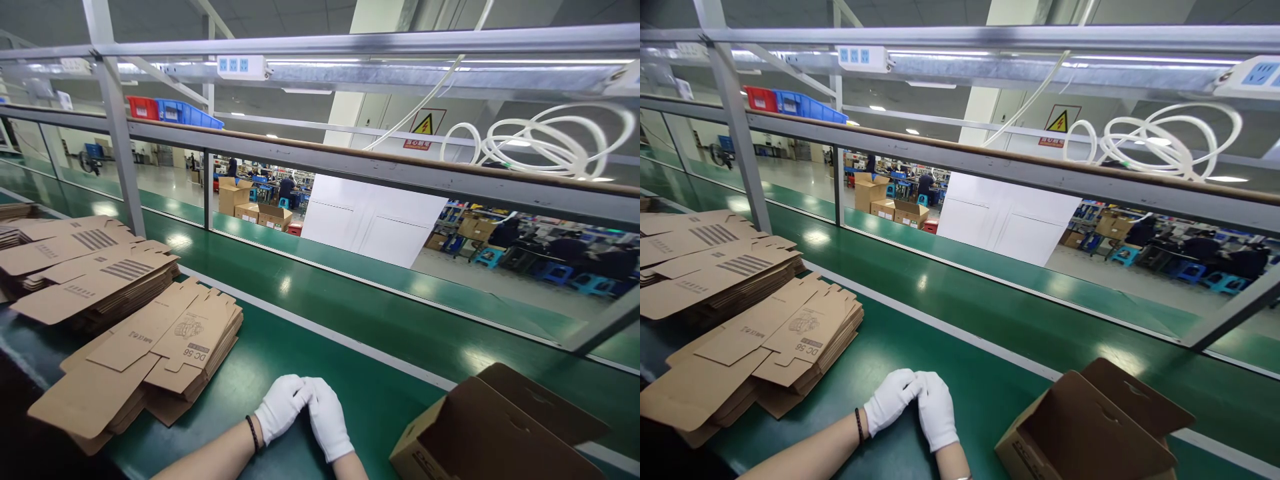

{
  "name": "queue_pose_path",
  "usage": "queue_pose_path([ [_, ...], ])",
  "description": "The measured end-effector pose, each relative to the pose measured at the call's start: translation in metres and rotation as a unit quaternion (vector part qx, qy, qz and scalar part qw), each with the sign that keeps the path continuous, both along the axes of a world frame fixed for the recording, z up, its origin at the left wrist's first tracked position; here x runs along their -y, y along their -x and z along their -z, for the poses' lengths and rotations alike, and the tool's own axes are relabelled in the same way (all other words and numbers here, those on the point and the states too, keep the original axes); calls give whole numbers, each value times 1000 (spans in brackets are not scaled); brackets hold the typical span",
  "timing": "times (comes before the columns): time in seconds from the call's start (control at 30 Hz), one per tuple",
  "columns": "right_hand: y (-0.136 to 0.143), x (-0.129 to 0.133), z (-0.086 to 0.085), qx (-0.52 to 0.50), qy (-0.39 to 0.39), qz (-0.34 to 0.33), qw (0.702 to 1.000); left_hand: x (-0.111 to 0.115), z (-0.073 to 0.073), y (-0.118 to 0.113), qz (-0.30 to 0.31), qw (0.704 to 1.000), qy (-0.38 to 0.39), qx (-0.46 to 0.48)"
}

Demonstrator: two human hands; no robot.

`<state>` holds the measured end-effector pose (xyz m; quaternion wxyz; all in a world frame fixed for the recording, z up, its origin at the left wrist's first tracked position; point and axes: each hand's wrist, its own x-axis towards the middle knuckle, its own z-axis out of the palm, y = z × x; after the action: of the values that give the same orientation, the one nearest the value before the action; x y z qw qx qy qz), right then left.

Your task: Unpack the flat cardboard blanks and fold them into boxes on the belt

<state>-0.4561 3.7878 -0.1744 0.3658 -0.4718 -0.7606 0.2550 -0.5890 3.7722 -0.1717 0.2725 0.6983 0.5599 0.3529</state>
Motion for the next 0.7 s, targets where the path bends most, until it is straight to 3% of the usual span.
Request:
queue_pose_path([
  [0.33, 0, -2, -1, -11, 20, 5, 1000, 2, -5, -3, -20, 999, -19, 28],
  [0.7, 0, -2, -2, -8, 22, 13, 1000, -4, 5, -1, -39, 994, 14, 99],
])
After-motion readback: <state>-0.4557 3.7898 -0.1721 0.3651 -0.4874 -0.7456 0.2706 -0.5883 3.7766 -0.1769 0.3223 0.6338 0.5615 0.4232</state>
